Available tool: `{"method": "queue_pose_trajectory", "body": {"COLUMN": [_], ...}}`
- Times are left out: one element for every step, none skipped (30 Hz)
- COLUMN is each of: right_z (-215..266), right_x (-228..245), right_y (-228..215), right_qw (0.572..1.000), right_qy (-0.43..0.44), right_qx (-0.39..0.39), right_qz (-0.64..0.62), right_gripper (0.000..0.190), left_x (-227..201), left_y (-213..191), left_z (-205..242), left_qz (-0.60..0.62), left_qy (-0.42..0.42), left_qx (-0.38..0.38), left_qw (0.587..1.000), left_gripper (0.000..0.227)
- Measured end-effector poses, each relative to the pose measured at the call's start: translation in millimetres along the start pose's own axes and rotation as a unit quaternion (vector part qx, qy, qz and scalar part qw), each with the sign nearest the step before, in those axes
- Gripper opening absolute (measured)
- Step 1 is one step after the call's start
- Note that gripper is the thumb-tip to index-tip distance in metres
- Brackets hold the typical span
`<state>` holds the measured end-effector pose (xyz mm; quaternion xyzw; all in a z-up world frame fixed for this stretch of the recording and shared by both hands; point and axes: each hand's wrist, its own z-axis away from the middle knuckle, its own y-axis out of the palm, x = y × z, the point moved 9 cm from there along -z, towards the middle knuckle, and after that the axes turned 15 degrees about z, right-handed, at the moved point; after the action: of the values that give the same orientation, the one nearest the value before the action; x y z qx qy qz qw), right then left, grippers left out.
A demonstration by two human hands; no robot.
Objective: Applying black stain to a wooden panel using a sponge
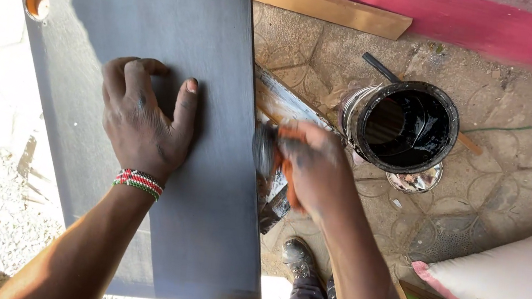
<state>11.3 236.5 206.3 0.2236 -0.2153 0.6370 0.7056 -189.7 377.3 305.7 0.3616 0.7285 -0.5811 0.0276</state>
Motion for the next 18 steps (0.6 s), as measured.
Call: {"method": "queue_pose_trajectory", "body": {"right_z": [-7.3, -11.5, -26.5, -42.7, -58.6, -46.1, -33.9, -21.6, -4.6, 11.8, 28.5, 29.9, 32.4, 35.9, 45.2, 54.2, 63.9, 72.8], "right_x": [27.0, 51.0, 55.9, 63.9, 71.9, 72.2, 72.2, 71.6, 61.8, 48.2, 33.9, 1.0, -25.8, -52.6, -67.1, -87.3, -107.7, -124.6], "right_y": [-7.7, -14.5, -18.1, -21.0, -24.3, -26.2, -24.5, -21.8, -16.8, -9.8, -3.7, 2.0, 11.4, 20.0, 21.1, 28.4, 36.1, 38.3], "right_qw": [0.998, 0.991, 0.992, 0.992, 0.992, 0.992, 0.988, 0.981, 0.981, 0.976, 0.968, 0.969, 0.976, 0.980, 0.981, 0.986, 0.989, 0.989], "right_qy": [-0.038, -0.071, -0.067, -0.072, -0.076, -0.075, -0.071, -0.067, -0.066, -0.048, -0.029, -0.028, -0.068, -0.108, -0.107, -0.080, -0.053, -0.052], "right_qx": [-0.040, -0.079, -0.079, -0.070, -0.062, -0.063, -0.047, -0.031, -0.031, -0.016, -0.001, -0.002, 0.012, 0.023, 0.020, 0.052, 0.084, 0.082], "right_qz": [0.038, 0.075, 0.075, 0.079, 0.084, 0.083, 0.131, 0.179, 0.178, 0.213, 0.248, 0.244, 0.207, 0.167, 0.163, 0.138, 0.113, 0.107], "right_gripper": [0.029, 0.033, 0.033, 0.031, 0.059, 0.059, 0.052, 0.046, 0.046, 0.041, 0.041, 0.041, 0.044, 0.050, 0.050, 0.048, 0.046, 0.046], "left_x": [0.3, -0.4, 0.0, 1.4, 2.4, 2.7, 1.4, 0.6, 1.2, 2.1, 2.5, 1.6, -0.4, -3.3, -3.7, -4.7, -6.0, -6.8], "left_y": [0.1, 0.1, 0.1, 0.4, 0.7, 1.5, 1.9, 1.6, 1.0, 1.1, 1.7, 1.2, 0.2, 0.0, 1.3, 0.6, 0.0, 1.1], "left_z": [-1.4, 0.6, 2.2, 1.4, 0.6, 0.0, -0.3, -0.2, 0.1, -0.4, -0.4, -0.5, -0.2, -0.4, -0.2, -0.4, -0.1, 0.4], "left_qz": [-0.001, -0.001, 0.000, 0.000, 0.000, 0.001, -0.002, -0.006, -0.005, -0.007, -0.009, -0.008, -0.006, -0.002, -0.001, -0.002, -0.003, -0.003], "left_qy": [-0.001, -0.005, -0.007, -0.012, -0.016, -0.017, -0.009, 0.000, 0.000, -0.003, -0.007, -0.004, 0.001, 0.007, 0.011, 0.018, 0.025, 0.029], "left_qx": [-0.001, 0.001, 0.005, 0.004, 0.003, 0.004, 0.004, 0.002, 0.003, 0.003, 0.003, 0.006, 0.005, 0.004, 0.007, 0.003, -0.001, 0.004], "left_qw": [1.000, 1.000, 1.000, 1.000, 1.000, 1.000, 1.000, 1.000, 1.000, 1.000, 1.000, 1.000, 1.000, 1.000, 1.000, 1.000, 1.000, 1.000], "left_gripper": [0.042, 0.043, 0.043, 0.043, 0.043, 0.043, 0.044, 0.045, 0.045, 0.044, 0.043, 0.043, 0.042, 0.042, 0.042, 0.040, 0.039, 0.039]}}
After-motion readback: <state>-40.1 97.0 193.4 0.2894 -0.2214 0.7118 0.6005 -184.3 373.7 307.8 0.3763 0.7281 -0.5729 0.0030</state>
